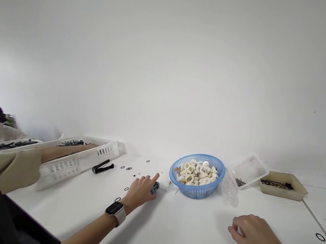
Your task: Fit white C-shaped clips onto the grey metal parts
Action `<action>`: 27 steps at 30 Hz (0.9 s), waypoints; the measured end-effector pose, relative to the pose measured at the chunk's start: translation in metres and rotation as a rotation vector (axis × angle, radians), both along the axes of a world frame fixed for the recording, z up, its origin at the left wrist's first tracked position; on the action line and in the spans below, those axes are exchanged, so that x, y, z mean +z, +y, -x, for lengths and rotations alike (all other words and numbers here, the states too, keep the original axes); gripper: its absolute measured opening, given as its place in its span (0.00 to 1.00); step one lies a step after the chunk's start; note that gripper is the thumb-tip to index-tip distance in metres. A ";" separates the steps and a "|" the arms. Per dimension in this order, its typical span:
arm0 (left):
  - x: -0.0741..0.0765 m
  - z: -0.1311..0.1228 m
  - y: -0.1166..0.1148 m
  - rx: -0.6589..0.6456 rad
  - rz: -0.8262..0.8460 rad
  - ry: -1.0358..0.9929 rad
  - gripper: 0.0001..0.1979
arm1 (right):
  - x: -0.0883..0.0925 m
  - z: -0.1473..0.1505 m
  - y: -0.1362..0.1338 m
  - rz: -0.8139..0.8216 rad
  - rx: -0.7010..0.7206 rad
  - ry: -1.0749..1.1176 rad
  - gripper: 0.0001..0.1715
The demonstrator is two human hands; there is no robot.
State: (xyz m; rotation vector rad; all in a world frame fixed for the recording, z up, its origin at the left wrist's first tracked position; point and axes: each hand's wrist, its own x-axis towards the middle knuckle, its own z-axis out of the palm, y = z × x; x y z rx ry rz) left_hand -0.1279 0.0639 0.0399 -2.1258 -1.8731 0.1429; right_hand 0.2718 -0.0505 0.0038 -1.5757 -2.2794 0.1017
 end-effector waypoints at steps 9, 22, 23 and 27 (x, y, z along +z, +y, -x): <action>0.004 -0.003 -0.009 -0.082 -0.066 0.015 0.29 | 0.023 0.004 -0.010 0.046 0.008 -0.029 0.24; 0.032 -0.046 -0.088 -0.708 -0.125 -0.451 0.07 | 0.034 0.030 -0.027 0.177 0.094 0.513 0.17; 0.031 -0.060 -0.095 -0.767 -0.109 -0.537 0.06 | 0.035 0.034 -0.029 0.215 0.086 0.585 0.21; 0.019 -0.112 -0.109 -0.938 -0.037 -0.690 0.07 | 0.033 0.045 -0.031 0.248 0.037 0.763 0.32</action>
